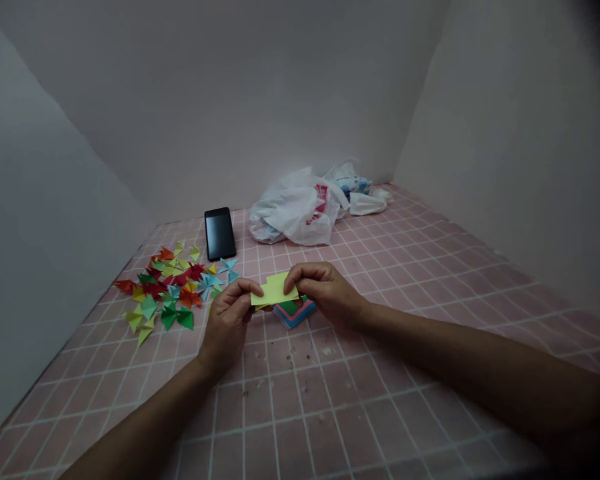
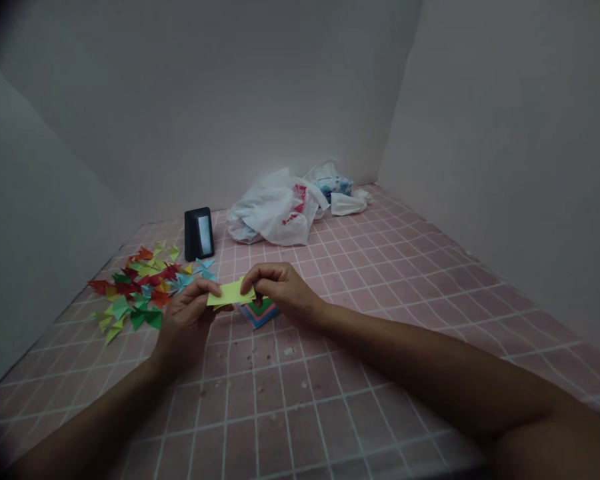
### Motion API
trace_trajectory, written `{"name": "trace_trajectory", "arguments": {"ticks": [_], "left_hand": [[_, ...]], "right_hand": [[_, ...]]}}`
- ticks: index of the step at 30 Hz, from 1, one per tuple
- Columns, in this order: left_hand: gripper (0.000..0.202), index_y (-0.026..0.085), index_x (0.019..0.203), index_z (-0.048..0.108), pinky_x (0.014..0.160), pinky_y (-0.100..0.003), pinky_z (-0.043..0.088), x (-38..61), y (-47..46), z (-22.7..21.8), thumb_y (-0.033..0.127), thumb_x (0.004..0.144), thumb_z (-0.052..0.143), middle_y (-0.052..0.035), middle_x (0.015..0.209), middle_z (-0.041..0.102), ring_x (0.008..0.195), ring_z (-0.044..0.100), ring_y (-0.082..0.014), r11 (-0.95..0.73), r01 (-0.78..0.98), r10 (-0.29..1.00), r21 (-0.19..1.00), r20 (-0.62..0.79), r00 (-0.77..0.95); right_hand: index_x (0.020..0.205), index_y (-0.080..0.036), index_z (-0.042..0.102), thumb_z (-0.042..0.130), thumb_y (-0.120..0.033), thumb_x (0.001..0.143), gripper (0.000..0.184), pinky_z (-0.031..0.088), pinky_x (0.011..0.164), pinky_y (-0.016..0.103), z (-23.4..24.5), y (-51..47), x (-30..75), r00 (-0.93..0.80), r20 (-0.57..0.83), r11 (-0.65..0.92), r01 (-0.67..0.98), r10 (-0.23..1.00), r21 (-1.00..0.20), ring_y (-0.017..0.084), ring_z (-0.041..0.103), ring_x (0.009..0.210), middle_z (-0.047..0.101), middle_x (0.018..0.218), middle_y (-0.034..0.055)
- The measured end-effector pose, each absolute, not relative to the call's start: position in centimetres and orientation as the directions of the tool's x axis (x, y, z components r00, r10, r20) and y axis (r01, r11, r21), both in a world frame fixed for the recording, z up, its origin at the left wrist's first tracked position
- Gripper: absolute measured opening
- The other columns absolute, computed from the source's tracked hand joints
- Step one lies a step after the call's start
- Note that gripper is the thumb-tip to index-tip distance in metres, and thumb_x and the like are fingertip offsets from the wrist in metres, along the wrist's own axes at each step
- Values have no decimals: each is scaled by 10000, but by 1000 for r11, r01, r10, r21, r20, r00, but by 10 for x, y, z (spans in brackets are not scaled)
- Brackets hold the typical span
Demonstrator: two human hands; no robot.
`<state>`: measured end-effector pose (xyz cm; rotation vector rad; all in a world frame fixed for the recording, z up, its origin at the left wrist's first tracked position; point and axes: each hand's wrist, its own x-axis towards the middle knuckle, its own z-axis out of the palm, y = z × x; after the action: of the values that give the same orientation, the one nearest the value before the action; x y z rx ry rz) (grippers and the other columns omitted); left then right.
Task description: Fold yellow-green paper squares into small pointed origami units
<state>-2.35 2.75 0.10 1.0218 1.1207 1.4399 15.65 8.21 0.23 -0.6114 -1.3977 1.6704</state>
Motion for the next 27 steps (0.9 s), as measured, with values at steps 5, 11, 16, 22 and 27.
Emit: {"name": "trace_trajectory", "arguments": {"ticks": [5, 11, 16, 22, 27], "left_hand": [[29, 204, 728, 668, 641, -260, 504, -26, 27, -2, 210, 730, 640, 4, 720, 592, 660, 574, -137, -77, -187, 989, 979, 51, -139], [139, 195, 654, 672, 579, -264, 468, -30, 30, 2, 237, 763, 596, -8, 659, 570, 593, 523, -142, -90, -67, 992, 994, 83, -98], [211, 199, 737, 637, 496, -213, 402, -29, 34, 2, 359, 707, 771, 44, 598, 562, 515, 509, -106, 62, -88, 998, 994, -64, -27], [338, 172, 729, 643, 477, -204, 382, -23, 30, 1, 475, 709, 793, 14, 563, 626, 454, 512, -90, 313, -30, 930, 949, -300, 215], [392, 175, 742, 613, 504, -217, 440, -18, 26, 1, 495, 662, 823, 7, 615, 660, 501, 551, -109, 301, -132, 953, 944, -301, 24]], "right_hand": [[663, -187, 688, 536, -151, 660, 156, 379, 561, 233, 2, 82, 156, -519, 143, -11, -282, 843, -959, 95, 479, 568, 562, 625, -29], [647, -182, 662, 519, -154, 661, 147, 380, 572, 241, 4, 84, 158, -528, 170, 46, -240, 832, -970, 96, 485, 578, 558, 636, -21], [649, -174, 644, 509, -161, 662, 137, 352, 535, 226, 3, 88, 159, -611, 129, 20, -182, 781, -983, 88, 463, 539, 533, 588, -31], [729, -164, 642, 540, -156, 686, 111, 384, 533, 208, 1, 88, 159, -683, 71, -34, -138, 727, -990, 78, 497, 542, 566, 623, -36], [899, -182, 597, 622, -287, 828, 129, 384, 501, 187, -5, 88, 155, -532, 32, -108, -230, 846, -967, 71, 509, 517, 589, 648, -51]]}}
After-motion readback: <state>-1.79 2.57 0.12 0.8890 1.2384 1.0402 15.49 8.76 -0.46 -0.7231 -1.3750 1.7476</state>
